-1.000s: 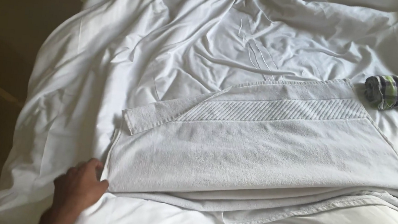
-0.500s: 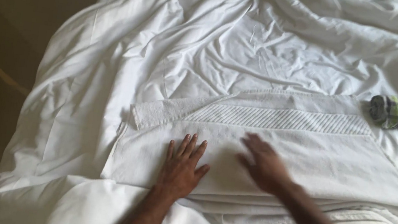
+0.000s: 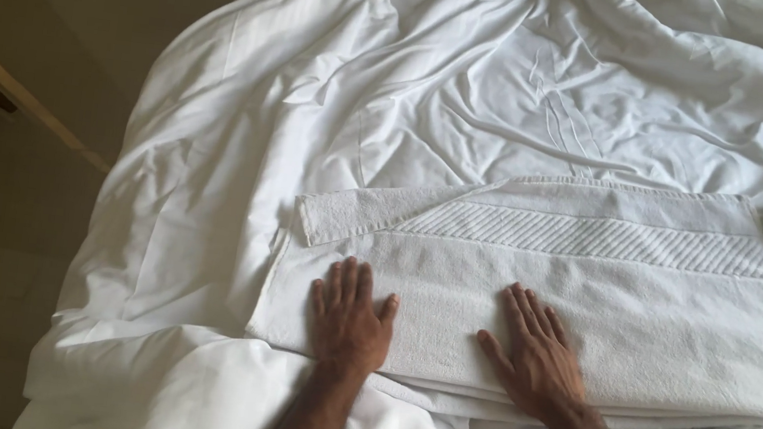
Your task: The person folds a white towel on a bed by hand. They repeatedly smooth the fabric and fold the towel in half multiple times to create a compact stack.
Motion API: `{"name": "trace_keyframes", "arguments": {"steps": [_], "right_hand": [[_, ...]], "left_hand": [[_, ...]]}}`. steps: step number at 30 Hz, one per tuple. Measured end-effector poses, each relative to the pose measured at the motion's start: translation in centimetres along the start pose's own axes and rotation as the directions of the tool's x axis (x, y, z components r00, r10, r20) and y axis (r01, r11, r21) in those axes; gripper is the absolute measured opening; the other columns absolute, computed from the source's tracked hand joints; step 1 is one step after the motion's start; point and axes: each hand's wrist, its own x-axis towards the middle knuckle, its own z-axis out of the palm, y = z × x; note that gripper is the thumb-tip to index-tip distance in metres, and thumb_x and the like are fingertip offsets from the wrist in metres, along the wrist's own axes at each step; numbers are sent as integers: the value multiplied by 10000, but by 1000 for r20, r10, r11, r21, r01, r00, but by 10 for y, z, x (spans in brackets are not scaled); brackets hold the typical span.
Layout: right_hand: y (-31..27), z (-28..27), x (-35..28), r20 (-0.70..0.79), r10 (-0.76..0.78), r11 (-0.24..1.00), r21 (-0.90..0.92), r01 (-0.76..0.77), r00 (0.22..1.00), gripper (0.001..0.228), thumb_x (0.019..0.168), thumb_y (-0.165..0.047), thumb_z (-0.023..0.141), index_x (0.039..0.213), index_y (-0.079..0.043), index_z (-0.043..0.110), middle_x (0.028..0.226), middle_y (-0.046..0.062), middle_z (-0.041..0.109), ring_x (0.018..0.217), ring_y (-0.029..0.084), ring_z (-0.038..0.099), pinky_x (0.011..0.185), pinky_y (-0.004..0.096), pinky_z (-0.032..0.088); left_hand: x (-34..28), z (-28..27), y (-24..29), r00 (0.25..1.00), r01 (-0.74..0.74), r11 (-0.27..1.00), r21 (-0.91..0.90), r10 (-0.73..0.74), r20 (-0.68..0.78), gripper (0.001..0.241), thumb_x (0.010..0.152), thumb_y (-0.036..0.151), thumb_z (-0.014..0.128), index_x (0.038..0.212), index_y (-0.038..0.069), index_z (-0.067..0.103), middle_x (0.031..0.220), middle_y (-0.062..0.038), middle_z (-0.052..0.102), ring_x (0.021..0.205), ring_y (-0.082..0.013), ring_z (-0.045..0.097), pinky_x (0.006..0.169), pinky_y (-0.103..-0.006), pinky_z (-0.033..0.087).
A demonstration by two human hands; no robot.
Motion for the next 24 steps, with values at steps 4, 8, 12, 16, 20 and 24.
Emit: {"name": "trace_keyframes", "arguments": {"steps": [4,8,12,16,20,24], "right_hand": [[8,7,-3,29,72,997,-42,-71,997,891,982,-675,329,1600,-40,234,1688,165,212,1570,301,159,1262,469,112],[13,8,-2,63,106,993,-48,-103,992,883,987,-673,290,1614,-58,204,1702,149,183,1576,292,136,1264,473,85],[16,7,-5,94,147,988,-66,-141,985,883,974,-685,272,1614,-82,189,1706,121,168,1583,269,112,1274,460,64],[18,11,-5,70,122,991,-69,-117,990,881,987,-681,276,1613,-68,193,1704,131,170,1582,279,108,1271,461,65],[17,11,-4,70,139,989,-61,-135,988,876,977,-690,272,1615,-92,208,1706,114,181,1588,266,116,1277,454,77],[27,15,-4,75,161,987,-20,-160,984,834,993,-650,220,1620,-100,200,1713,114,165,1592,259,102,1275,452,57]], "left_hand": [[4,-6,-15,992,130,992,1,-130,4,813,1021,654,270,1637,136,150,1740,-95,75,1598,-273,63,1283,-450,28],[24,-12,-43,982,187,982,-5,-187,-29,821,1021,653,289,1640,135,137,1737,-103,90,1605,-261,71,1293,-431,40],[34,-36,-57,987,153,988,7,-153,56,842,1031,651,304,1662,134,99,1736,-132,86,1591,-315,94,1292,-460,76],[46,-42,-79,984,126,989,81,-135,119,816,1035,635,306,1651,138,109,1744,-120,51,1600,-299,85,1285,-497,94],[46,-36,-102,993,68,992,103,-77,92,809,1031,635,317,1633,122,148,1735,-109,72,1598,-299,88,1287,-467,116],[52,-19,-117,999,-37,994,102,38,-6,759,1049,564,336,1610,67,212,1711,-132,147,1571,-319,147,1276,-451,141]]}}
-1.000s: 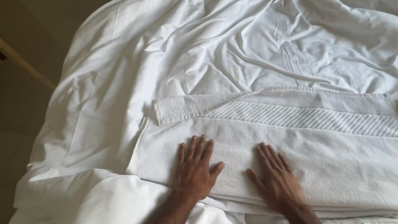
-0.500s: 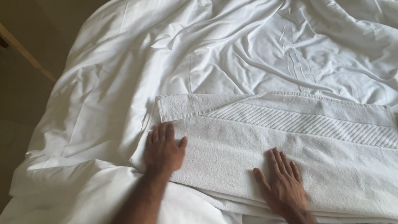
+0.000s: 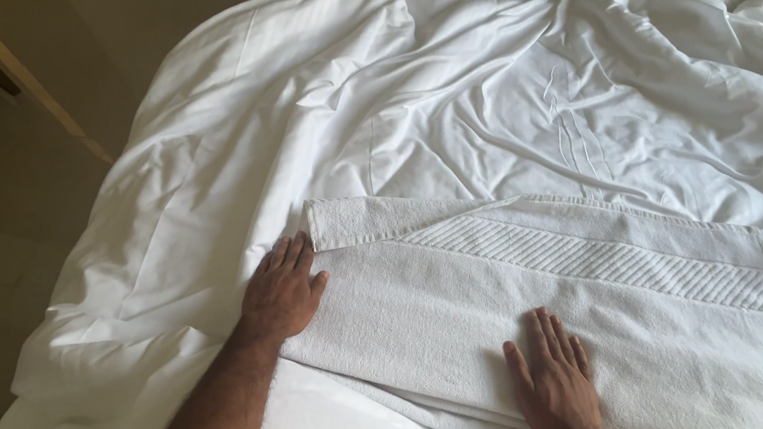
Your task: The person folds a white towel on a bed by hand. They repeatedly smooth the fabric and fold the towel in half multiple times to create a compact stack.
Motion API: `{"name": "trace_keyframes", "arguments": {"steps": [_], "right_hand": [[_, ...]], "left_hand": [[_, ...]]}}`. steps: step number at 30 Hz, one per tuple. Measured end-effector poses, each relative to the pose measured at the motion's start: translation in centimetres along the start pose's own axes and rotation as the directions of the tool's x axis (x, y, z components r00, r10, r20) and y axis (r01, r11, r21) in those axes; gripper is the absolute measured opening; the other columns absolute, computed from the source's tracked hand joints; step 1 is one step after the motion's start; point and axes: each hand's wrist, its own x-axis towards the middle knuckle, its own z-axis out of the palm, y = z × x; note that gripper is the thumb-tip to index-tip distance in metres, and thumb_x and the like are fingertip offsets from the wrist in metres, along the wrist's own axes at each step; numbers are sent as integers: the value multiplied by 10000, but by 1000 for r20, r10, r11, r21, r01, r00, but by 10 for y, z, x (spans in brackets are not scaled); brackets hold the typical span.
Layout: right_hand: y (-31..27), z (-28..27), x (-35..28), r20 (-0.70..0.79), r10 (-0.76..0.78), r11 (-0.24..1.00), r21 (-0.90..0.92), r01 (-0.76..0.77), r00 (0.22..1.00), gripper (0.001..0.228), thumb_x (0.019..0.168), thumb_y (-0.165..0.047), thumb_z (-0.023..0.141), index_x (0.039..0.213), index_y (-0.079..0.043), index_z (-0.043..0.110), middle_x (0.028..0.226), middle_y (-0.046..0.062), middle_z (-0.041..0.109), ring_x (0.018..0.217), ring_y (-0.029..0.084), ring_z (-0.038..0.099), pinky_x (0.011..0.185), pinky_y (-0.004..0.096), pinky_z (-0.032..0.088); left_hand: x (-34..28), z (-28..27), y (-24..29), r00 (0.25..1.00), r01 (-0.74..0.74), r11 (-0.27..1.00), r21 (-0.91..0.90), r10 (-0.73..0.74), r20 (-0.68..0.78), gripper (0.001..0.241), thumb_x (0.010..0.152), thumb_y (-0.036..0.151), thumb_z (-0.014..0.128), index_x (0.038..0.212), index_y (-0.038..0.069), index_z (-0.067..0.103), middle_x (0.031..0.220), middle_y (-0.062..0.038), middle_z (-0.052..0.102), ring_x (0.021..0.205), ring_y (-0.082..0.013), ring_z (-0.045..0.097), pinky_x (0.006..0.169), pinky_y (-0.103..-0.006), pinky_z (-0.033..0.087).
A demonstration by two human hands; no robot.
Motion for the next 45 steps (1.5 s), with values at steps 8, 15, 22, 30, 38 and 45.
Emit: {"name": "trace_keyframes", "arguments": {"steps": [8,15,22,30,38,45], "right_hand": [[-4,-1,13,-18,138,990,-13,-138,990,875,979,-676,198,1627,-89,182,1717,104,131,1594,248,60,1271,465,22],[-101,-12,27,98,-22,995,96,12,995,810,1026,-532,400,1618,-15,207,1722,165,175,1540,300,185,1267,482,114],[-114,-5,21,101,-261,965,32,259,960,812,1027,-570,343,1611,-33,169,1705,142,157,1578,267,93,1262,470,39],[-98,-4,11,63,-116,993,-30,118,991,837,1009,-635,264,1620,-71,169,1711,123,143,1582,270,92,1266,460,38],[-65,1,10,45,-4,999,-54,6,999,855,1003,-655,250,1622,-76,141,1718,104,127,1595,246,71,1275,470,22],[-96,-15,21,153,201,978,-82,-190,968,863,1009,-657,254,1633,-82,99,1731,124,43,1598,302,5,1262,522,-14]], "left_hand": [[-4,-4,23,975,210,964,163,-195,-102,665,1019,313,491,1575,1,304,1670,-183,286,1531,-302,278,1267,-429,161],[-57,-23,99,985,-139,990,13,139,-99,623,1083,440,390,1545,24,344,1653,-154,334,1568,-270,226,1295,-537,79],[-67,-38,86,966,191,981,-16,-185,183,831,1006,669,254,1652,179,70,1747,-71,-26,1597,-266,-41,1271,-475,-38],[-36,15,45,933,328,929,-169,-347,-98,808,1028,613,306,1604,54,212,1721,-128,93,1595,-256,26,1270,-469,15],[-35,17,44,893,303,920,-248,-365,-263,800,1020,574,365,1581,16,251,1698,-163,155,1580,-275,78,1261,-479,58],[-47,23,87,945,-100,991,-86,68,-320,757,1044,525,377,1580,0,280,1685,-187,229,1577,-317,173,1272,-495,106]]}}
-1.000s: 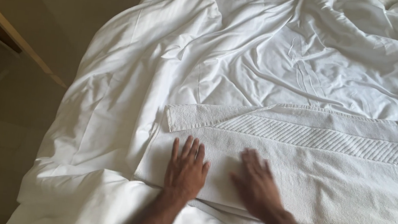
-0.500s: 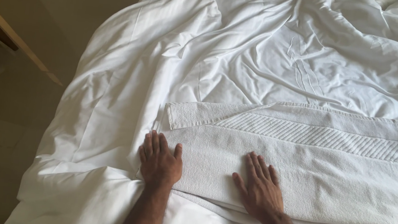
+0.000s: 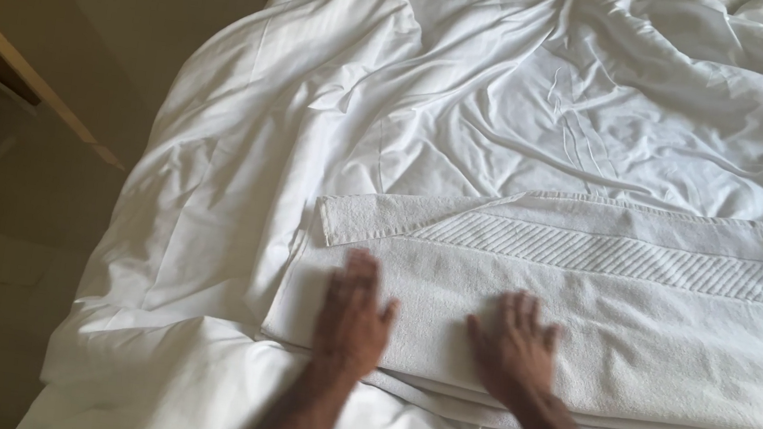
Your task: The person folds a white towel on a bed by hand. They repeatedly smooth the fabric and fold the towel in half multiple times to create a compact stack.
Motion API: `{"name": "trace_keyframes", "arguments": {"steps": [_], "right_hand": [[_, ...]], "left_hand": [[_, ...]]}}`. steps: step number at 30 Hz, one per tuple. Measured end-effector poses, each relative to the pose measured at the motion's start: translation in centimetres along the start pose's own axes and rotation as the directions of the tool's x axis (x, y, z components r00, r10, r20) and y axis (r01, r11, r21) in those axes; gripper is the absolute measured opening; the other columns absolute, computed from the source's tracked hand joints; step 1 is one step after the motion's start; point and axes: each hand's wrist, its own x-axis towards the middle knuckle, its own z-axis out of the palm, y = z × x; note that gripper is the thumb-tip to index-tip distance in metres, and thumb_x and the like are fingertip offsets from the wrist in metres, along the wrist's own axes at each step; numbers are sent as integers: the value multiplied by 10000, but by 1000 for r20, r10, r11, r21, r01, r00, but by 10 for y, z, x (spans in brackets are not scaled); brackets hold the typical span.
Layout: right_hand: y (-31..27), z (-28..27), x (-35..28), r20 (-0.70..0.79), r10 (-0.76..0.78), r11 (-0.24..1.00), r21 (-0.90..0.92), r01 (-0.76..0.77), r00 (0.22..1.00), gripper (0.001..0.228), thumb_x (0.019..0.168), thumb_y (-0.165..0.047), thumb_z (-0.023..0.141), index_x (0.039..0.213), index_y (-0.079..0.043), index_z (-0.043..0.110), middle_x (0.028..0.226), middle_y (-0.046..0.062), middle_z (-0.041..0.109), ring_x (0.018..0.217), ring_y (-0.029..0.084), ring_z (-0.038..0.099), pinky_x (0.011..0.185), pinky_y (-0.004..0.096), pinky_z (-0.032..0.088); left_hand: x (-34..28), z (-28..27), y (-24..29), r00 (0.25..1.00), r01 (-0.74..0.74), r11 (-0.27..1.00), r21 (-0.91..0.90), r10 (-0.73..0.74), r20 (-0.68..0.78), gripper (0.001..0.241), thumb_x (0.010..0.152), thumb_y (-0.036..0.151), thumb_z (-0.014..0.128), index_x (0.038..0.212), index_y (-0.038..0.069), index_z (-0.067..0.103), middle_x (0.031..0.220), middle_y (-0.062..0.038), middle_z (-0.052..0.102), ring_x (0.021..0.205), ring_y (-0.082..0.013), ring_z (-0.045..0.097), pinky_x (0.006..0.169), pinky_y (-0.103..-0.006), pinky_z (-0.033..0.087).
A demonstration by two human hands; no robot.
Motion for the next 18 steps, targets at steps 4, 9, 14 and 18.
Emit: {"name": "trace_keyframes", "arguments": {"steps": [4,9,14,18], "right_hand": [[-22,27,9,-101,-346,935,44,352,933,745,1059,-469,285,1605,15,136,1711,203,72,1575,352,24,1224,549,1],[-41,29,-1,-166,-512,851,37,525,842,618,1067,-358,335,1583,-24,270,1691,172,232,1586,301,155,1278,498,101],[-33,7,-27,-237,-587,801,-29,599,774,686,1019,-402,449,1563,-8,308,1647,188,307,1537,315,245,1243,504,156],[-28,8,-34,-291,-562,816,-43,576,774,733,1013,-461,468,1557,3,306,1632,198,319,1524,325,265,1232,506,168]], "left_hand": [[-9,10,25,935,-288,948,-134,309,172,647,1102,457,338,1604,56,266,1706,-179,201,1577,-325,153,1275,-497,74],[-13,-33,24,920,-85,994,-64,103,377,738,1048,549,321,1645,156,136,1735,-102,81,1594,-283,57,1280,-494,6],[-7,-60,18,855,177,979,103,-204,477,817,1024,666,224,1654,187,19,1756,-64,-56,1607,-272,-47,1281,-497,-28],[-4,-38,-3,857,327,922,208,-382,345,872,1009,701,207,1648,134,32,1744,-106,-48,1595,-273,-42,1265,-454,-21]]}}
